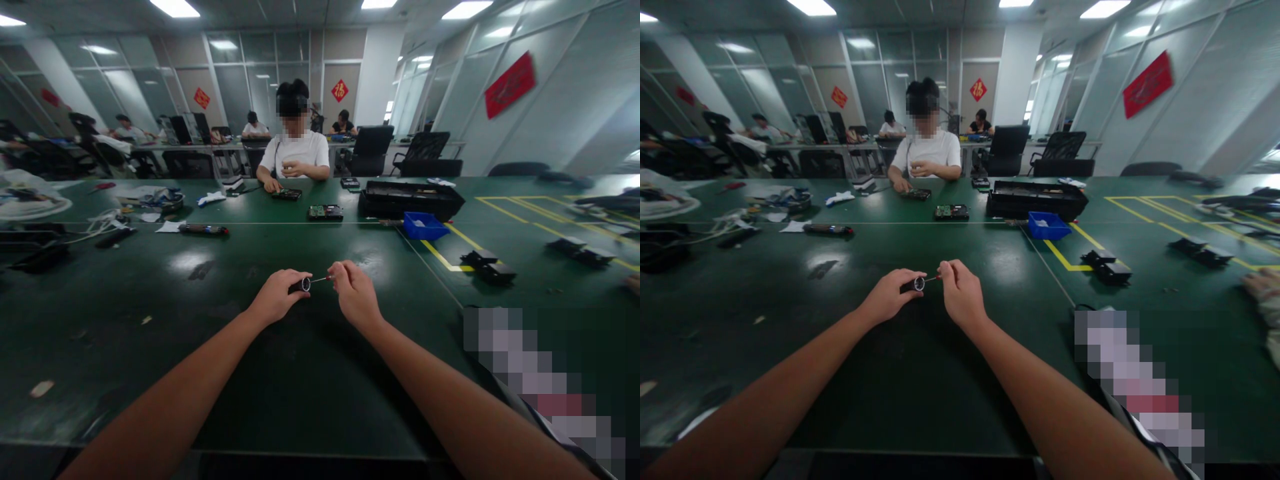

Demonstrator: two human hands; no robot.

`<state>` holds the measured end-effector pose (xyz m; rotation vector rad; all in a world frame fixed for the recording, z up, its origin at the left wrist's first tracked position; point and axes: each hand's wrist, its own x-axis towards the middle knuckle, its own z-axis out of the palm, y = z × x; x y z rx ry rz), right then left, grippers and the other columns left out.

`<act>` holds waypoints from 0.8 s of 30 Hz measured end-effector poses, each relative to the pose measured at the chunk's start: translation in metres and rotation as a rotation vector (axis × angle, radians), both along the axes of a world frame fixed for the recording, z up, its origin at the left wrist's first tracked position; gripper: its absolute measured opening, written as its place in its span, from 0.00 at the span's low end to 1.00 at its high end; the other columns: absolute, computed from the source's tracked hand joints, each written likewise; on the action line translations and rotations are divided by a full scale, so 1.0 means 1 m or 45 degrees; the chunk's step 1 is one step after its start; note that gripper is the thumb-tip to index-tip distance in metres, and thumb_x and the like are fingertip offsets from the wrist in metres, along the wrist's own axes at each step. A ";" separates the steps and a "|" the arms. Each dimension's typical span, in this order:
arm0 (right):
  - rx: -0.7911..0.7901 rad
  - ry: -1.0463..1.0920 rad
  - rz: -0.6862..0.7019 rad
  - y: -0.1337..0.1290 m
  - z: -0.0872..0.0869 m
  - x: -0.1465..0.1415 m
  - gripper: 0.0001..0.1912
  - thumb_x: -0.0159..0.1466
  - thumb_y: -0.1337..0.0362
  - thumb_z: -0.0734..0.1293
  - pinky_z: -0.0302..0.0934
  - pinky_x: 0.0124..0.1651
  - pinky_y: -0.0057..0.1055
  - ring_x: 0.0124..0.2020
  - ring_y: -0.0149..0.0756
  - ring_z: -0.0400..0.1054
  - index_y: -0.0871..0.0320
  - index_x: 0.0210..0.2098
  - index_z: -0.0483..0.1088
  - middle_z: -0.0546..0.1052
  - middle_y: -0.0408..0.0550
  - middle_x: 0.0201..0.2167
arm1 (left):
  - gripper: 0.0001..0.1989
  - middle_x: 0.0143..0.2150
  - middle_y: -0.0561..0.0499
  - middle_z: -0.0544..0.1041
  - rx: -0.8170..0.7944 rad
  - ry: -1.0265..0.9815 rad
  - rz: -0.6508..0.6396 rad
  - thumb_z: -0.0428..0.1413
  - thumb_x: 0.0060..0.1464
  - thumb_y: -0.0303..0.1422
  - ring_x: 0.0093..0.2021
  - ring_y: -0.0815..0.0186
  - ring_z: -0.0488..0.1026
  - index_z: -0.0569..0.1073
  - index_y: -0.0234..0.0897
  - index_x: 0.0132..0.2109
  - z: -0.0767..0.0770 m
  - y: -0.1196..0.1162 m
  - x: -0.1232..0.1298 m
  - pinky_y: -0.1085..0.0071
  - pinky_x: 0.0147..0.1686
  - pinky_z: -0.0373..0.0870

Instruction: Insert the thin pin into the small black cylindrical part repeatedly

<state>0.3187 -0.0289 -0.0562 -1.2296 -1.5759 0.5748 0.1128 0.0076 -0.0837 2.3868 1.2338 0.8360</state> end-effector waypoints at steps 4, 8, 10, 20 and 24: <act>0.007 0.224 0.004 0.003 -0.004 -0.002 0.11 0.68 0.57 0.61 0.63 0.37 0.34 0.31 0.36 0.70 0.55 0.45 0.67 0.76 0.45 0.31 | 0.21 0.51 0.49 0.77 -0.008 -0.017 0.033 0.62 0.57 0.33 0.51 0.59 0.71 0.74 0.43 0.58 0.000 0.000 0.001 0.60 0.54 0.66; -0.074 0.540 0.073 0.014 -0.011 -0.001 0.11 0.65 0.55 0.64 0.66 0.41 0.36 0.33 0.36 0.71 0.57 0.39 0.70 0.76 0.46 0.31 | 0.21 0.52 0.48 0.77 0.030 -0.048 0.016 0.62 0.57 0.32 0.52 0.59 0.71 0.73 0.43 0.58 0.000 0.001 0.000 0.60 0.55 0.65; -0.154 0.727 0.090 0.020 -0.015 0.001 0.13 0.64 0.53 0.64 0.67 0.40 0.36 0.32 0.36 0.71 0.56 0.38 0.71 0.76 0.46 0.31 | 0.21 0.53 0.48 0.76 0.089 -0.060 -0.025 0.61 0.58 0.32 0.54 0.59 0.71 0.72 0.43 0.59 0.001 0.002 -0.001 0.60 0.56 0.65; -0.137 0.525 -0.178 0.024 -0.011 0.013 0.12 0.68 0.55 0.60 0.64 0.33 0.33 0.29 0.35 0.69 0.55 0.37 0.69 0.74 0.45 0.29 | 0.22 0.50 0.48 0.77 0.045 0.126 -0.044 0.61 0.58 0.33 0.50 0.58 0.71 0.72 0.44 0.59 -0.002 0.008 0.001 0.59 0.53 0.65; -0.066 0.326 -0.095 0.016 -0.007 0.009 0.14 0.69 0.53 0.59 0.64 0.36 0.34 0.30 0.35 0.70 0.56 0.38 0.69 0.75 0.46 0.30 | 0.22 0.50 0.48 0.77 0.041 0.110 -0.042 0.61 0.58 0.33 0.50 0.58 0.71 0.72 0.43 0.60 -0.001 0.006 0.002 0.59 0.53 0.64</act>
